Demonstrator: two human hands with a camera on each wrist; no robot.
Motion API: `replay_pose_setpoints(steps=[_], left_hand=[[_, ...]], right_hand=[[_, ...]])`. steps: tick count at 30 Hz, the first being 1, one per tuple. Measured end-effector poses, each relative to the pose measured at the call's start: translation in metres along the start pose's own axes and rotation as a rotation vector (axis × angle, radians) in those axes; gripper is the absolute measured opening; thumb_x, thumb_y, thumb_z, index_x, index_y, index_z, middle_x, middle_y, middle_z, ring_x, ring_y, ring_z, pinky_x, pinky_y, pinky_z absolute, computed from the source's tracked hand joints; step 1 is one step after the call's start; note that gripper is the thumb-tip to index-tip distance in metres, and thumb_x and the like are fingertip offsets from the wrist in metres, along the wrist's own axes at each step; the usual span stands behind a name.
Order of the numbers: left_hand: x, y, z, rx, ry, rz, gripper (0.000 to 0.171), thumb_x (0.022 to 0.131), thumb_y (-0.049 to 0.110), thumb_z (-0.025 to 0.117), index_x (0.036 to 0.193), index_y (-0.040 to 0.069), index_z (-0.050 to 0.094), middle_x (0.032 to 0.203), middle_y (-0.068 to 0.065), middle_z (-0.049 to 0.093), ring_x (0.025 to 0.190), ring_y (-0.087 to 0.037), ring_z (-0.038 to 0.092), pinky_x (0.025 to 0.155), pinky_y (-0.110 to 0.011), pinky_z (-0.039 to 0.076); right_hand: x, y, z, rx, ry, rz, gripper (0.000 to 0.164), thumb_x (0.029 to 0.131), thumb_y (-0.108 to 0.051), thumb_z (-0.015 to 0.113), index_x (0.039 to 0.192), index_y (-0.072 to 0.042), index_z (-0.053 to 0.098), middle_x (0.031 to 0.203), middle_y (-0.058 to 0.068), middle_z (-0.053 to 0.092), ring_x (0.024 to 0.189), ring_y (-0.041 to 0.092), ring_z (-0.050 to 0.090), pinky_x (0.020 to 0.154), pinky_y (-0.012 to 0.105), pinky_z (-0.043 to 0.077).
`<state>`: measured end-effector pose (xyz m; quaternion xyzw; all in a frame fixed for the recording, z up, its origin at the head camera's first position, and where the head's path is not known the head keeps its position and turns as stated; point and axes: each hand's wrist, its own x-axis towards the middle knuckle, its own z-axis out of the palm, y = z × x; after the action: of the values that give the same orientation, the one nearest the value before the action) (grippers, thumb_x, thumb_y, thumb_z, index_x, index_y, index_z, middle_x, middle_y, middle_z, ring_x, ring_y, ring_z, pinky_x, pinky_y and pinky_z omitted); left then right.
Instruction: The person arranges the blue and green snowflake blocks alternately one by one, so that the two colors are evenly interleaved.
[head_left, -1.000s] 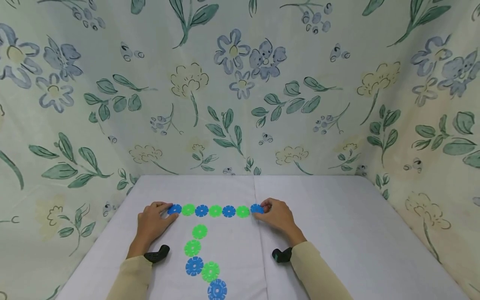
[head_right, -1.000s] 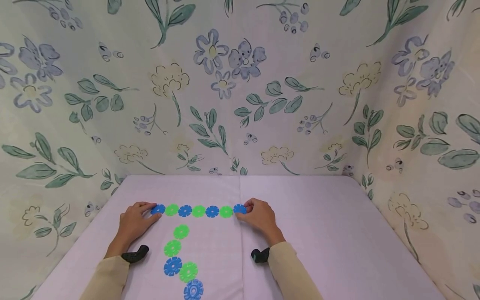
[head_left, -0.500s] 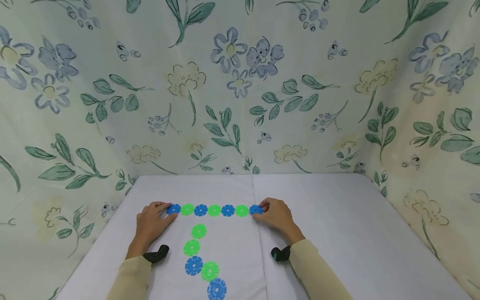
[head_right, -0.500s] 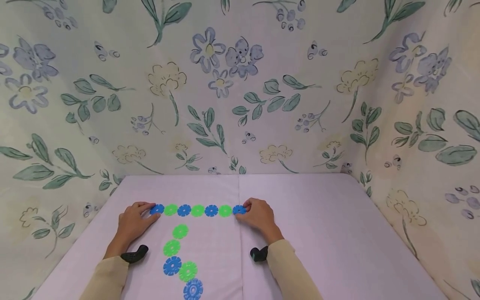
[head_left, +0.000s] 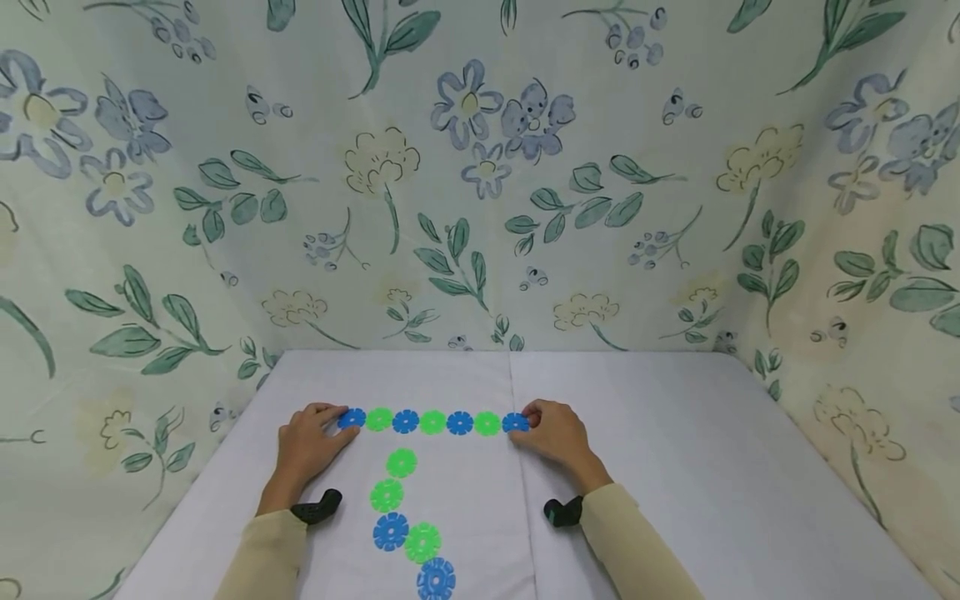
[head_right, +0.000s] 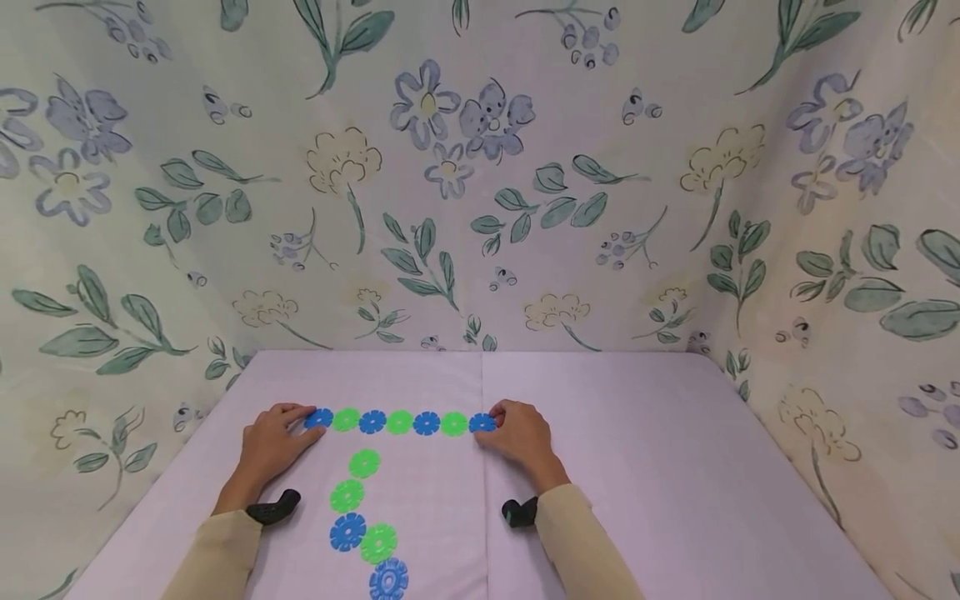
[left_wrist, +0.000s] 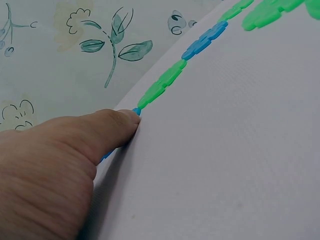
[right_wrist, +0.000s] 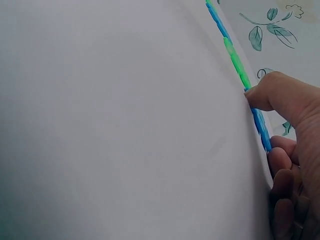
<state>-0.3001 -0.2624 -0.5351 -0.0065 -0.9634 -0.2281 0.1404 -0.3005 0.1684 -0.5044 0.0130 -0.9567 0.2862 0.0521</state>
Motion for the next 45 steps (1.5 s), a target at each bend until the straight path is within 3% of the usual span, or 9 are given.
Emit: replay_pose_setpoints(steps=[37,45], left_hand=[[-0.001,0.009,0.0,-0.004,0.006,0.008,0.058,0.088,0.05,0.072,0.135,0.015,0.064,0.136,-0.019,0.057,0.122,-0.042,0.052,0.093,-0.058,0.034],[0.0,0.002,0.0,0.007,-0.002,-0.005,0.06,0.088,0.053,0.071,0.135,0.017,0.064,0.137,-0.017,0.057,0.123,-0.04,0.051,0.095,-0.058,0.034]], right_hand=[[-0.002,0.004,-0.005,-0.004,0.009,0.007,0.041,0.072,-0.047,0.086,0.102,-0.021,0.073,0.081,-0.008,0.062,0.077,0.014,0.054,0.073,0.032,0.044],[-0.003,0.007,-0.005,0.095,-0.019,-0.027,0.037,0.078,-0.036,0.083,0.108,-0.017,0.074,0.085,-0.007,0.064,0.078,0.014,0.054,0.074,0.031,0.045]])
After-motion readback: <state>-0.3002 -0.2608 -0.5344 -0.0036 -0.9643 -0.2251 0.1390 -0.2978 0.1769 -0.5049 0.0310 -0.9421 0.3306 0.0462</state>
